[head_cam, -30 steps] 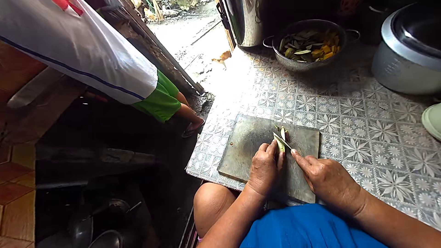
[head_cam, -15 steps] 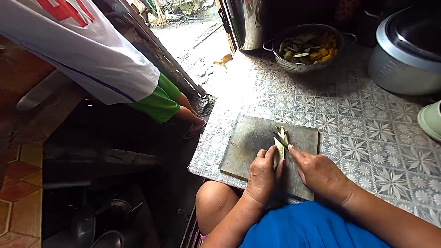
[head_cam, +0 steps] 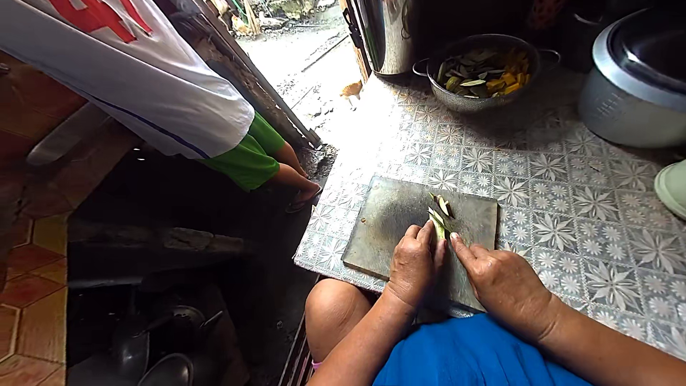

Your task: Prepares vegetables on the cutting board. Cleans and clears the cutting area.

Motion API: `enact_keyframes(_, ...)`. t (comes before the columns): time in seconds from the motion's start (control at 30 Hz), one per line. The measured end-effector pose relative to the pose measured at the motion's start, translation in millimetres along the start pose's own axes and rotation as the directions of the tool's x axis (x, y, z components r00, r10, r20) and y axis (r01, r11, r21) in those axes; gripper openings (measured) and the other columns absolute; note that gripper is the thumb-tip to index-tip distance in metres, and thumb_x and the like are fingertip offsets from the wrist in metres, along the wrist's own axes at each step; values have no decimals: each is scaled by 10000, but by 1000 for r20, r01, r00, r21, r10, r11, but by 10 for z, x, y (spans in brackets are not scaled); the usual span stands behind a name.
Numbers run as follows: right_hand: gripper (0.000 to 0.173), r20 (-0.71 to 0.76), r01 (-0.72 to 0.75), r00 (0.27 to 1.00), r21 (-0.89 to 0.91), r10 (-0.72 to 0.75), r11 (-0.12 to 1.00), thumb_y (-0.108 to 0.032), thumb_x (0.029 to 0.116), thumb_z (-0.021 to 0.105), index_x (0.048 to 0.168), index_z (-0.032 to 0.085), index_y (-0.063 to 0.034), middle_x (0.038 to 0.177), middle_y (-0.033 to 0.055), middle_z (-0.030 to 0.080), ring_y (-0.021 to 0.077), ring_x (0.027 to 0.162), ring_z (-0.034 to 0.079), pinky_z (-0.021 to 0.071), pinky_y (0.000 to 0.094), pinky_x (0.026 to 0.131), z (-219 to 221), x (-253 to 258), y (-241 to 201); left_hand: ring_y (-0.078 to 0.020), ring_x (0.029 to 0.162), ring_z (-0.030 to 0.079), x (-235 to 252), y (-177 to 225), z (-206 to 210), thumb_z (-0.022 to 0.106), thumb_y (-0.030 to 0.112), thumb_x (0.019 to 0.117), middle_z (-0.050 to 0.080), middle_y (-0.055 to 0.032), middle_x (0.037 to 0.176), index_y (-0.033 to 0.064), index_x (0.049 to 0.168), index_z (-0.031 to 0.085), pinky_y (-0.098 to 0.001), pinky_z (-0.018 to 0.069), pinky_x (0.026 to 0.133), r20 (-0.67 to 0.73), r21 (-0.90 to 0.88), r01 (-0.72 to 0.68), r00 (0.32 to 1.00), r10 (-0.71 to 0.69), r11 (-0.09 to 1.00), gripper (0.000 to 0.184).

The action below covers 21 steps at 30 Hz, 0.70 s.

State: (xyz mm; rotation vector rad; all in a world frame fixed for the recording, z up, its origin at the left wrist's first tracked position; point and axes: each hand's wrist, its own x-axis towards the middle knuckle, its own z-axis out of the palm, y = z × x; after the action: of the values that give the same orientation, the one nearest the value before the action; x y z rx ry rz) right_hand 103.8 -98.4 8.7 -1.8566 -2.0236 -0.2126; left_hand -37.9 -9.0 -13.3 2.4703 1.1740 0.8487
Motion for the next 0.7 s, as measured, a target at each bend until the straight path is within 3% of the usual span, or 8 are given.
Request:
enact_keyframes(0.23,420,89,-56,995,18,54,998,22,859,595,1264,708,27,690,147,662,289,502,639,503,408,443,102,220,-46,-234,704,695,-3,-2,27,711,168,840,698,-144,852,-23,1147,756,-348,597,656,-16,-1,0,1000,0,1000,364)
enact_keyframes(0.43,468,87,-62,995,111,52,992,-15,835,598,1291,673,62,742,161,690,304,544,667,535,423,483,79,39,37,-231,688,683,6,-2,12,719,207,872,701,-137,835,-34,1165,743,-356,589,659,-48,-31,48,998,-49,998,380)
enact_keyframes(0.7,387,-74,21,997,123,-12,992,-43,827,542,1149,744,31,683,125,672,263,490,632,480,383,419,25,-22,94,-213,703,689,77,4,53,736,220,872,709,-122,828,-17,1108,758,-341,588,676,-47,-51,89,995,-92,995,335)
